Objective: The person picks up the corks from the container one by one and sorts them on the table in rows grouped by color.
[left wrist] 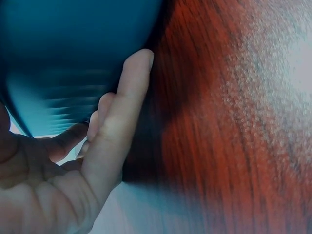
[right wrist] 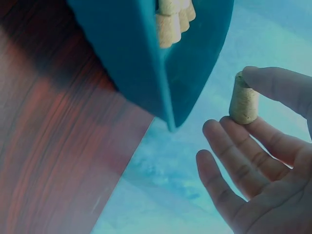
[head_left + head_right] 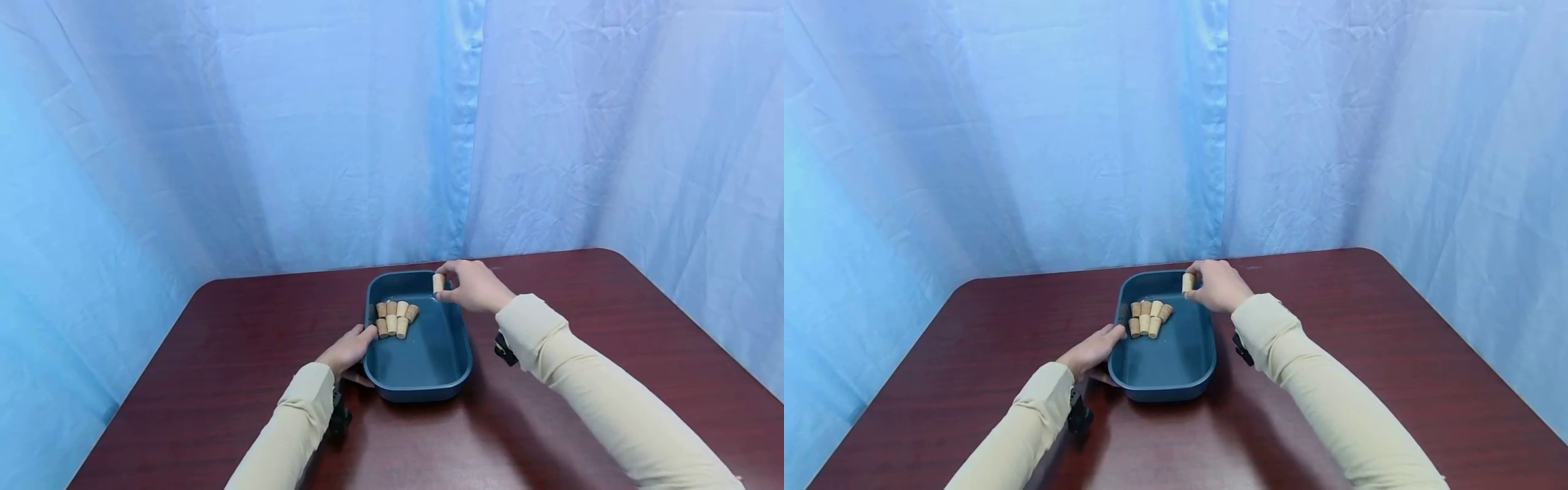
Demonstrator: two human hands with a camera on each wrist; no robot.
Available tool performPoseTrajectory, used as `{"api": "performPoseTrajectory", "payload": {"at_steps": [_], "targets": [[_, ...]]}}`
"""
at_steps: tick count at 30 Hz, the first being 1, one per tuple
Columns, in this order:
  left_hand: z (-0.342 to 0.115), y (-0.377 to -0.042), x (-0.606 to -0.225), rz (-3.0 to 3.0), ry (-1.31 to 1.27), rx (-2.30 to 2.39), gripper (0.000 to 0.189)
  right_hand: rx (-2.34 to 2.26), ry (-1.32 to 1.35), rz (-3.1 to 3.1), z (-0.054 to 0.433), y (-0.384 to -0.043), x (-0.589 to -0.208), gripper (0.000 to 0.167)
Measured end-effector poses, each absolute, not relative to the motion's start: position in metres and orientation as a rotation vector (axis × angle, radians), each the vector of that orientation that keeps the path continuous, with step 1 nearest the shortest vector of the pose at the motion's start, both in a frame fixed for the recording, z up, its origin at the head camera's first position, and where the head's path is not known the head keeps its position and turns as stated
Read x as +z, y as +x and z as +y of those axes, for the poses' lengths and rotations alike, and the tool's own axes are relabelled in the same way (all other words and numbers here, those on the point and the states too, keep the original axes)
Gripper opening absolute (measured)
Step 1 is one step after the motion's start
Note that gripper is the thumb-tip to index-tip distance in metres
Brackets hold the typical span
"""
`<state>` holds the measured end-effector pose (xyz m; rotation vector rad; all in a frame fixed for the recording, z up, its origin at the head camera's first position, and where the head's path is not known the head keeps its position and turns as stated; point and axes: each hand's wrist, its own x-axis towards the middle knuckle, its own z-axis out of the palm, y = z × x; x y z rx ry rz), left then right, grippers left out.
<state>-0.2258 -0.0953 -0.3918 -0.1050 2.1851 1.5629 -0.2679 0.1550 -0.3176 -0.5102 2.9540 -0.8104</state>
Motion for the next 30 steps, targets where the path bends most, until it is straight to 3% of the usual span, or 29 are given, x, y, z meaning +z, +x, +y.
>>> {"api": "performPoseTrajectory", "payload": {"at_steps": [6,13,30], "targets": [[-0.095,-0.226,-0.391,2.182,-0.103,1.571,0.061,-0.877,-0.514,2.954,0.172,-0.267,-0.321,0.032],[-0.095,-0.225,-0.391,2.187,-0.11,1.563,0.062,-0.874,-0.563,2.959,0.189,-0.268,-0.329,0.039],[-0.094,-0.226,-0.392,2.203,-0.112,1.539,0.063,-0.82,-0.575,2.98,0.217,-0.27,-0.358,0.037]]}}
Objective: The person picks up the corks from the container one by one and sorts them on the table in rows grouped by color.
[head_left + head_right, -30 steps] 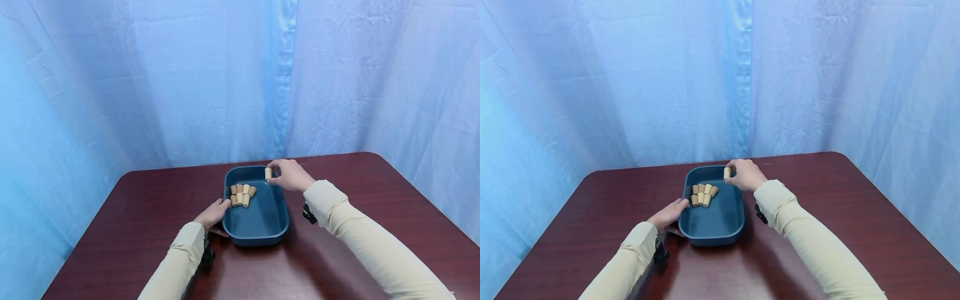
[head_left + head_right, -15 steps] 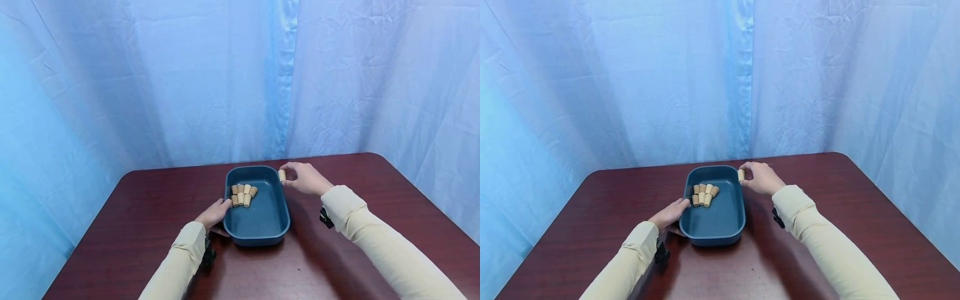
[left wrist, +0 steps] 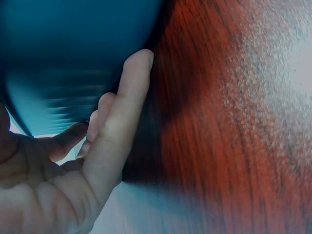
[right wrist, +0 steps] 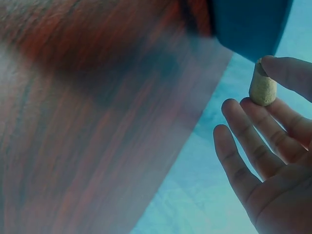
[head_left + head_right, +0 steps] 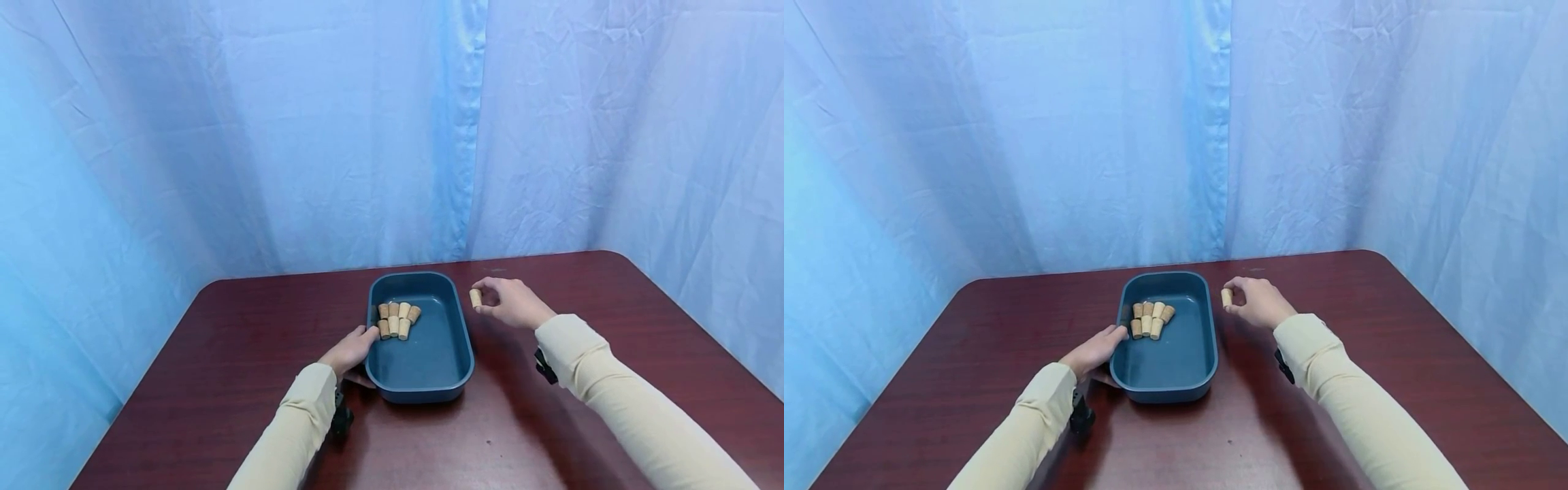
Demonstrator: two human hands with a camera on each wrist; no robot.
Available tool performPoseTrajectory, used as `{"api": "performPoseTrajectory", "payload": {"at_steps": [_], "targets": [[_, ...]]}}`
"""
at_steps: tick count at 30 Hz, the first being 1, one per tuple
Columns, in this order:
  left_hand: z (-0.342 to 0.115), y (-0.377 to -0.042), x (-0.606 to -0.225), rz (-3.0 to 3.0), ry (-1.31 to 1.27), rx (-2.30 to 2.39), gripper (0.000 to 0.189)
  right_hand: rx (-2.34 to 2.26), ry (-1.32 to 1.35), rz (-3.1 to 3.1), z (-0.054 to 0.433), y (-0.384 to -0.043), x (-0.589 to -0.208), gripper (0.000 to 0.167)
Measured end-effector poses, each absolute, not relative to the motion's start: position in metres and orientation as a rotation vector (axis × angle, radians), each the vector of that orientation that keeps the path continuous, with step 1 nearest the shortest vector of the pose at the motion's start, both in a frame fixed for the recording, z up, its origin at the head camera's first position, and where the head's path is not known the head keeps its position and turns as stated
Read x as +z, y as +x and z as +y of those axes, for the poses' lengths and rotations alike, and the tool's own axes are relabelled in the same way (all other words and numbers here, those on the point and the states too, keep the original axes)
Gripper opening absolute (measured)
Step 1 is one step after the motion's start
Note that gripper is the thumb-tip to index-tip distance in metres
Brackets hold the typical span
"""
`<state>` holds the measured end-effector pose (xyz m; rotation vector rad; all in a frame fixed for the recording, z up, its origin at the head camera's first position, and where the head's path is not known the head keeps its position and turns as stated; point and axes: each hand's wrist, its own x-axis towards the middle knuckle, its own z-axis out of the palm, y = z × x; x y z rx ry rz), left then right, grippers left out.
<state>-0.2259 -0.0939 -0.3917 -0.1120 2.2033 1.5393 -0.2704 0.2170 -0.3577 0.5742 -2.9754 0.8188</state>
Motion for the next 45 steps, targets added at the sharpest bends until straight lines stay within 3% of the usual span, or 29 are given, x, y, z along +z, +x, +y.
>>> {"api": "performPoseTrajectory", "payload": {"at_steps": [25,39,45], "targets": [[-0.093,-0.227,-0.397,2.204,-0.109,1.538,0.061,0.752,0.474,-3.131,0.223,-0.284,-0.393,0.035],[-0.096,-0.226,-0.396,2.206,-0.06,1.548,0.062,0.514,0.499,-3.163,0.216,-0.282,-0.392,0.025],[-0.096,-0.225,-0.396,2.211,-0.062,1.551,0.062,0.468,0.497,-3.173,0.215,-0.282,-0.394,0.029]]}}
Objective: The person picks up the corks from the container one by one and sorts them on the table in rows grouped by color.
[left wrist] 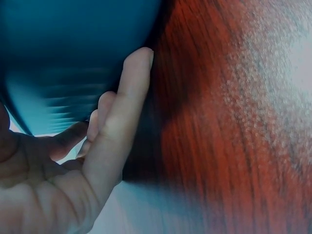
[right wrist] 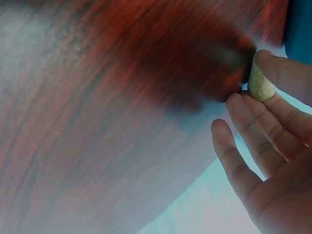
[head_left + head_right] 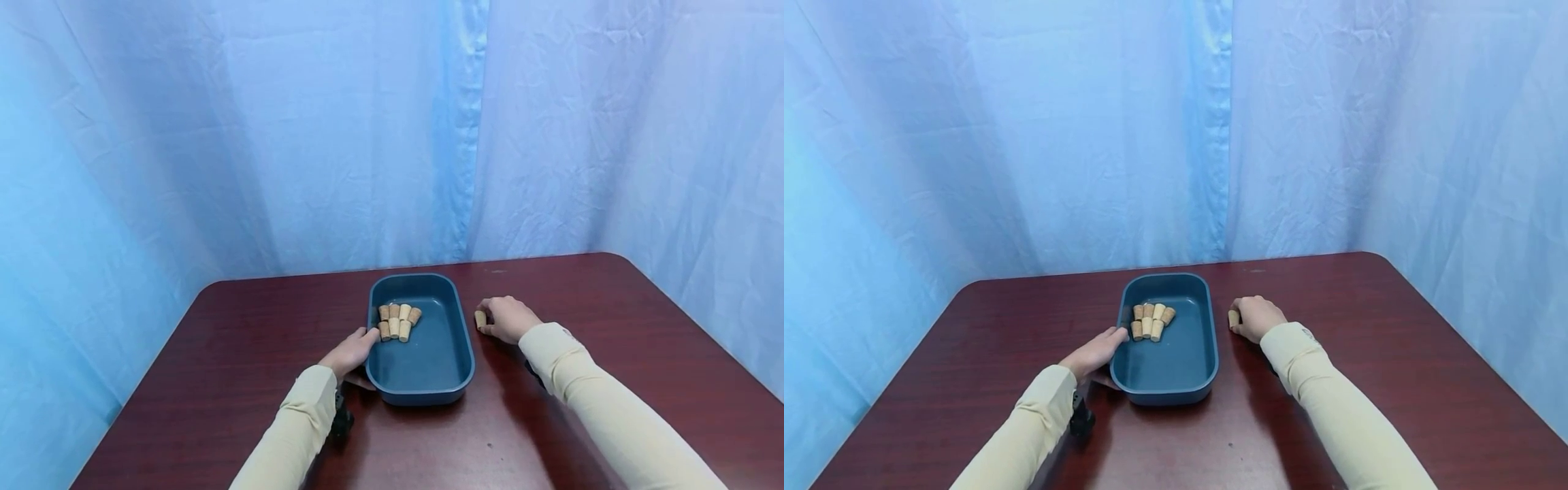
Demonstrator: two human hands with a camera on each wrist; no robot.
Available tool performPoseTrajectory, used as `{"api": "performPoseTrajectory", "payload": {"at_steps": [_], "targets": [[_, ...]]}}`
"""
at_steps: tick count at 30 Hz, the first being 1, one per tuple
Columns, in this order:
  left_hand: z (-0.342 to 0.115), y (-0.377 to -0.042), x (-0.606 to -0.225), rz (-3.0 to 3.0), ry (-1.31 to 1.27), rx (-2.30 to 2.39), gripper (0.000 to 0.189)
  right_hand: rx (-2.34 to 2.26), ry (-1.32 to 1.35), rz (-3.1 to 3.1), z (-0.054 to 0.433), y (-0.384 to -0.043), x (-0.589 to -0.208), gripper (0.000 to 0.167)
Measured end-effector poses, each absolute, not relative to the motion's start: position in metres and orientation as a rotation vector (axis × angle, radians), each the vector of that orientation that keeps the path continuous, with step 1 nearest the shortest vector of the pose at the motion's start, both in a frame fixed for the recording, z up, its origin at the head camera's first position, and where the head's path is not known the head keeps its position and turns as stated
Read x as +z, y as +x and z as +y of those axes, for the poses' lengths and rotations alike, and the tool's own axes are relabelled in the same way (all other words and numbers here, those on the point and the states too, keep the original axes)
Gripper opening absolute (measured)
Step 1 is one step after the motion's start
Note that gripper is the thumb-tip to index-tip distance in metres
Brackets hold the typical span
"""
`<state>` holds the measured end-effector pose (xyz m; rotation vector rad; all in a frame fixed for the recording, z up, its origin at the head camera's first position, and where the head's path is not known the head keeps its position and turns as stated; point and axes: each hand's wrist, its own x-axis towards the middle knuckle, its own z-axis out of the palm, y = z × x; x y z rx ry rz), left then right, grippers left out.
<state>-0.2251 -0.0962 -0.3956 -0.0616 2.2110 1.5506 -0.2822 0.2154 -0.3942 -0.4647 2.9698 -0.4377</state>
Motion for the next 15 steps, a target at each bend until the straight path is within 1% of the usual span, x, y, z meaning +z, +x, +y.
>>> {"api": "performPoseTrajectory", "payload": {"at_steps": [3,8,12,15], "targets": [[-0.096,-0.225,-0.396,2.206,-0.065,1.548,0.062,-0.418,-0.45,2.965,0.214,-0.282,-0.394,0.033],[-0.097,-0.227,-0.394,2.198,-0.074,1.544,0.063,-0.353,-0.465,2.974,0.209,-0.281,-0.388,0.034],[-0.098,-0.228,-0.393,2.189,-0.081,1.545,0.064,-0.315,-0.459,2.988,0.206,-0.279,-0.384,0.03],[-0.099,-0.229,-0.393,2.18,-0.079,1.55,0.065,-0.303,-0.448,2.999,0.204,-0.28,-0.384,0.023]]}}
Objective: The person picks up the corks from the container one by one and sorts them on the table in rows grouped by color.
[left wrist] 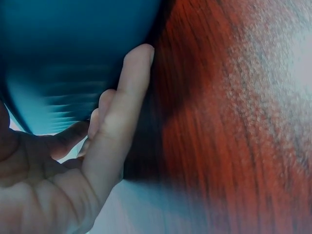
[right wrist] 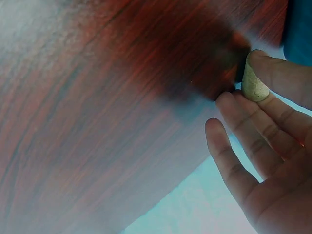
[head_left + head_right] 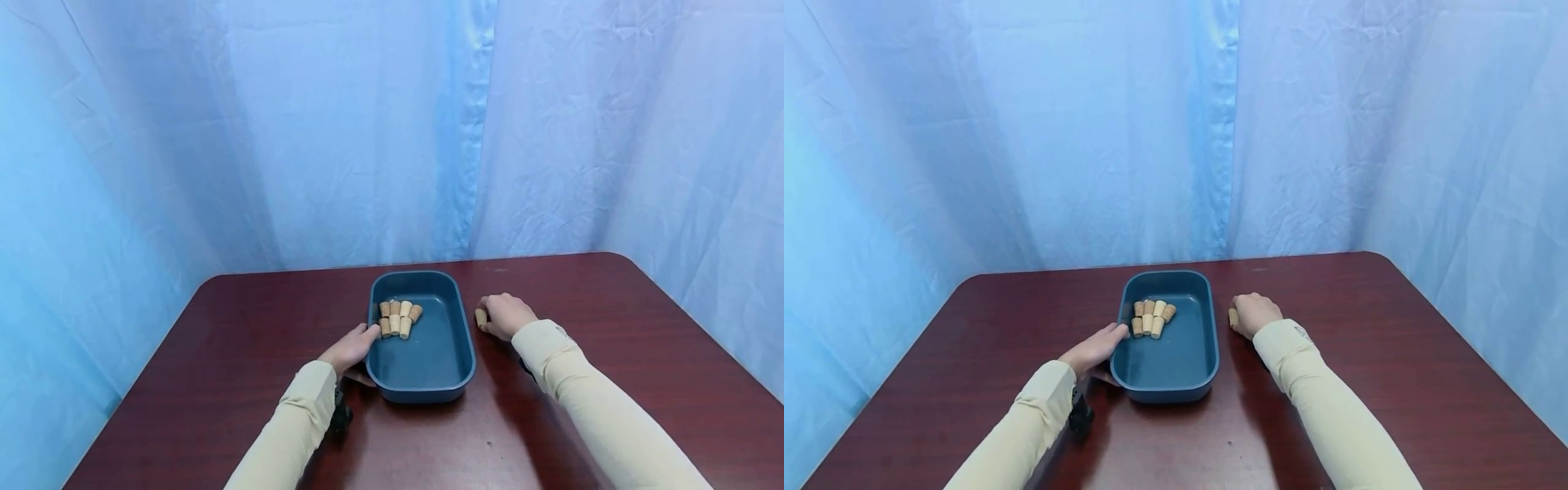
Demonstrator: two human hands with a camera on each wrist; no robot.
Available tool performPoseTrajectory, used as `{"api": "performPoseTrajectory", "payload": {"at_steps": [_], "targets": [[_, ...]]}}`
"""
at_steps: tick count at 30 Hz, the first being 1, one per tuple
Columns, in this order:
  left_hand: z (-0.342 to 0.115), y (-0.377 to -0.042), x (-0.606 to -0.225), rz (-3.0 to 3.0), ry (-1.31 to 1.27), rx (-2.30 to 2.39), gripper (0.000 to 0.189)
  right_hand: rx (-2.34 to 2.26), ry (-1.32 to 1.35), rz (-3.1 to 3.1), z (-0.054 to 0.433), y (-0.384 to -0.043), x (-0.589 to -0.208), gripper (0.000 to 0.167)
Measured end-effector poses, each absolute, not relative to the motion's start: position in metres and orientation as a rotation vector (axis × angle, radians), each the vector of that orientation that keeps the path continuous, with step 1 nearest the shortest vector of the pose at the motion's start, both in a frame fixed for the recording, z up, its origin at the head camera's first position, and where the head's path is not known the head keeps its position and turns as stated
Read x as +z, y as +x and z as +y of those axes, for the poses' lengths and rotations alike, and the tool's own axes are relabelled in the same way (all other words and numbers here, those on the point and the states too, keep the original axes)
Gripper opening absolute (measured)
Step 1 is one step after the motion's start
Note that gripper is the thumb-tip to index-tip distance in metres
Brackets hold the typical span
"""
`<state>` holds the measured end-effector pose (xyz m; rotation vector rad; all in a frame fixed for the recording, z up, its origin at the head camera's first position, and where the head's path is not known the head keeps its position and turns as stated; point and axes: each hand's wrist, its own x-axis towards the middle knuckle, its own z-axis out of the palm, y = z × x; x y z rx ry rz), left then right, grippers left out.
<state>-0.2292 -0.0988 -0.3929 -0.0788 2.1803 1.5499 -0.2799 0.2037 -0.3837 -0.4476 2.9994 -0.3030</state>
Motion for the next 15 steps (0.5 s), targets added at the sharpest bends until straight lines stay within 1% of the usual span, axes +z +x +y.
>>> {"api": "performPoseTrajectory", "payload": {"at_steps": [3,6,15], "targets": [[-0.0994,-0.2293,-0.3933,2.179,-0.079,1.551,0.065,-0.304,-0.457,3.009,0.2022,-0.2804,-0.3839,0.017],[-0.0996,-0.2292,-0.3939,2.184,-0.081,1.549,0.065,-0.312,-0.466,3.016,0.2016,-0.2809,-0.3837,0.014],[-0.0966,-0.2304,-0.3958,2.202,-0.07,1.534,0.061,-0.346,-0.439,2.994,0.2041,-0.2801,-0.3823,0.021]]}}
